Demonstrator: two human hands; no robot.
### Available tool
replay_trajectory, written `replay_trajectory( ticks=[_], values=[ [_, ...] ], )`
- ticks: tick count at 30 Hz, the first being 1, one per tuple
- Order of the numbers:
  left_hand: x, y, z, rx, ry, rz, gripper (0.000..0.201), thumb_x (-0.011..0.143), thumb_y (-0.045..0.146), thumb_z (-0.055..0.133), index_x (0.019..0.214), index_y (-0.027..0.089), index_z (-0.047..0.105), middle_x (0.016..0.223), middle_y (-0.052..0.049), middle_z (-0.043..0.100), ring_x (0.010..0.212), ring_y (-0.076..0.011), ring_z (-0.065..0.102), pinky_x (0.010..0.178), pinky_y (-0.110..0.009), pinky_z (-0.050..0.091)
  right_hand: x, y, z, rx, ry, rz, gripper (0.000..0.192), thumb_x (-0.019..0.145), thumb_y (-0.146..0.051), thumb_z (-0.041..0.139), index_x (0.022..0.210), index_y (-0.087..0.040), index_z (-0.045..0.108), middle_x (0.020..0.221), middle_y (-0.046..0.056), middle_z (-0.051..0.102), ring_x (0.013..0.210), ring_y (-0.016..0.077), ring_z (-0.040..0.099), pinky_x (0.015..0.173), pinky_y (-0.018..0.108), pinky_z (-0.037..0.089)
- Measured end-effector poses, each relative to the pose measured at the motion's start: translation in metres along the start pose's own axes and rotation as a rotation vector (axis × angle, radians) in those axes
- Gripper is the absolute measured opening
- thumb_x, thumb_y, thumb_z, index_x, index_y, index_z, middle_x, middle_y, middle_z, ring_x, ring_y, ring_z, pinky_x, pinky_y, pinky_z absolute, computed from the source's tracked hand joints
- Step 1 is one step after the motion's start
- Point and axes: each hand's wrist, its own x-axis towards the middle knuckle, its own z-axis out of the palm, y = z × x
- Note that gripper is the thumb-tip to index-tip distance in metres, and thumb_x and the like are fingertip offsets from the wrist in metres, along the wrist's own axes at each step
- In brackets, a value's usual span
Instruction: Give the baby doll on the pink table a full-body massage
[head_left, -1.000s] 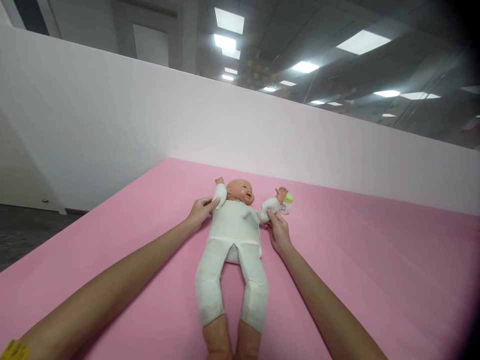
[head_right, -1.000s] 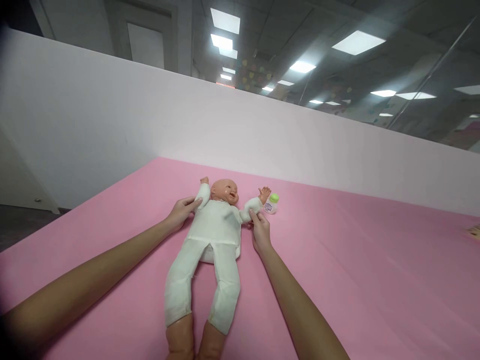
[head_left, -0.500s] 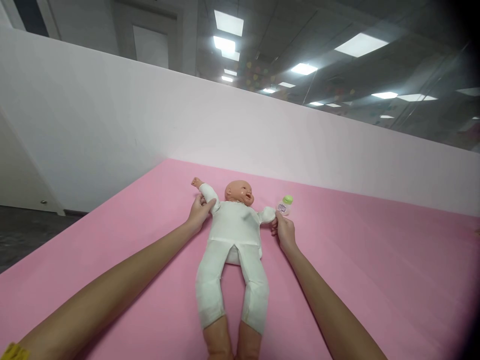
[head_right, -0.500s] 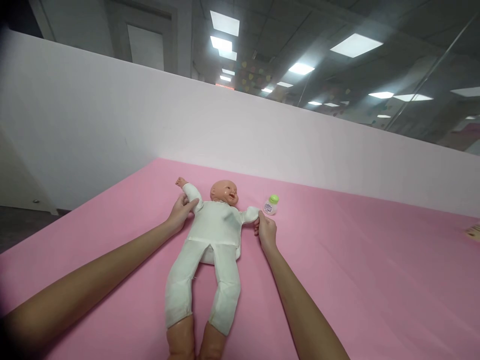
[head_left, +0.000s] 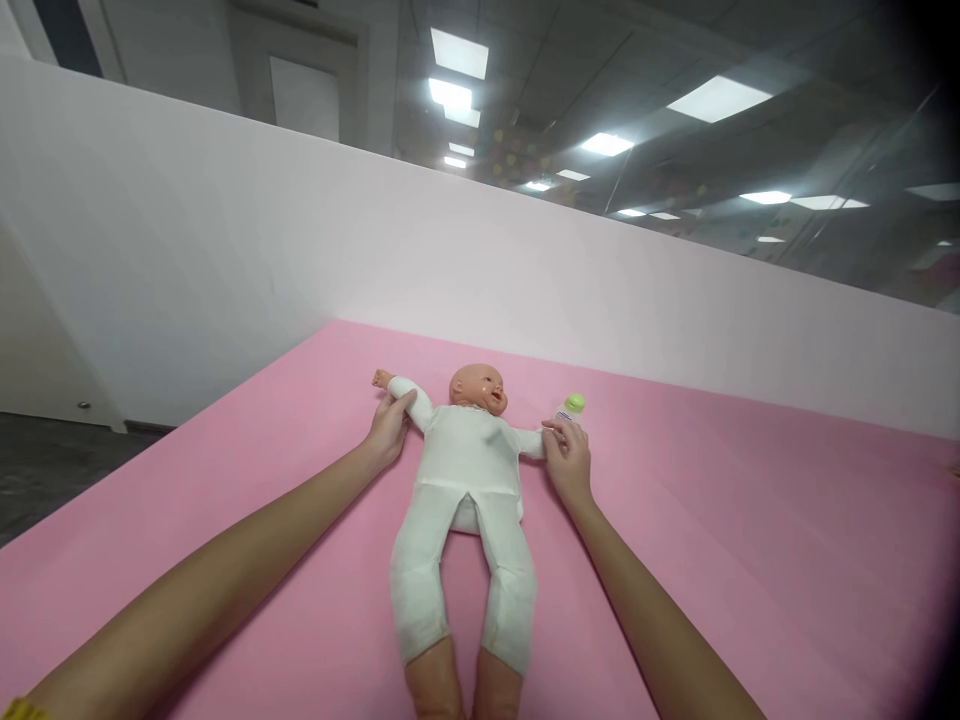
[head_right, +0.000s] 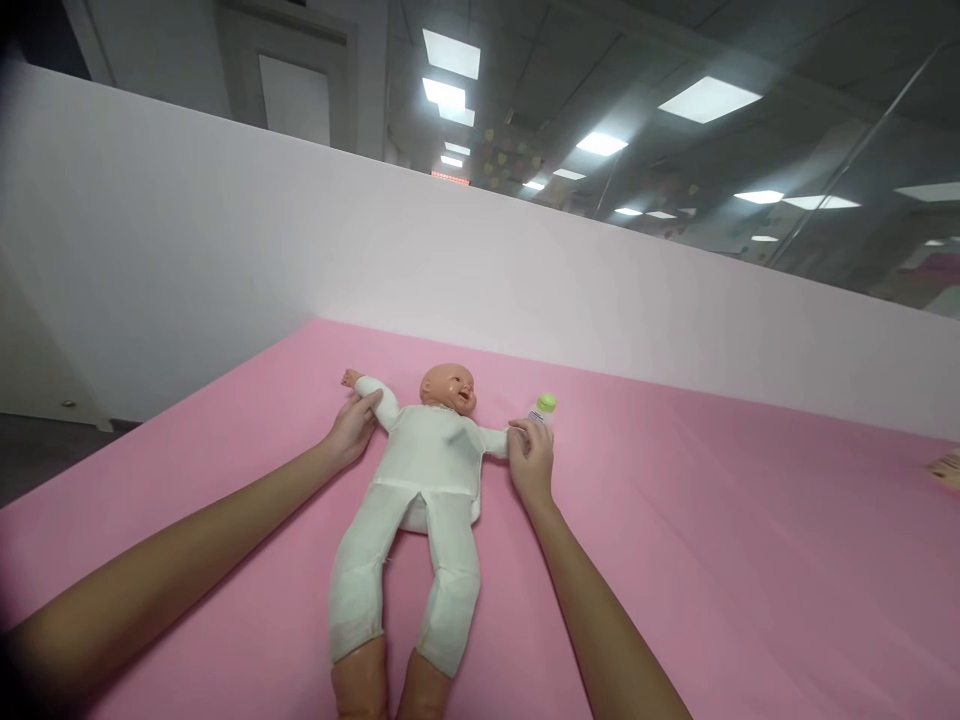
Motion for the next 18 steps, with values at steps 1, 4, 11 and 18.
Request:
replay_trajectory(
  ticks=[1,4,11,18],
  values=[
    [0.0,0.001,-0.001,-0.013,0.0,0.002,0.035,0.076,0.023,0.082,0.103,0.018,0.061,0.093,-0.004,0.067,0.086,-0.0177,0.065,0.073,-0.027,0.052,0.0,0.0,0.001,-0.036,-0.035,-0.036,0.026,0.092,-0.04,0.053,0.097,-0.022,0.072,0.105,0.007,0.071,0.107,0.0258,0.057,0.091,0.037,0.043],
    [0.0,0.002,-0.003,-0.014,0.006,0.005,0.034,0.074,0.023,0.084,0.1,0.017,0.062,0.089,-0.003,0.066,0.083,-0.0167,0.064,0.072,-0.026,0.051,-0.001,0.0,0.002,-0.168,-0.129,-0.052,0.027,0.093,-0.04,0.052,0.086,-0.022,0.071,0.098,0.005,0.073,0.101,0.0251,0.058,0.092,0.039,0.039],
    [0.005,-0.001,-0.01,0.051,0.103,0.096,0.036,0.074,0.025,0.084,0.101,0.018,0.062,0.097,-0.004,0.066,0.091,-0.0189,0.066,0.078,-0.029,0.054,0.003,0.001,0.001,-0.387,-0.19,0.016,0.033,0.097,-0.036,0.049,0.077,-0.021,0.069,0.093,0.005,0.072,0.098,0.0235,0.059,0.084,0.034,0.032],
    [0.017,0.004,-0.021,0.167,0.232,0.217,0.038,0.072,0.031,0.082,0.098,0.021,0.057,0.095,-0.003,0.065,0.093,-0.0226,0.068,0.084,-0.036,0.058,0.004,0.003,0.003,-0.53,-0.244,-0.025,0.037,0.104,-0.03,0.044,0.075,-0.019,0.065,0.081,0.003,0.07,0.081,0.0181,0.058,0.078,0.031,0.028]
  ],
)
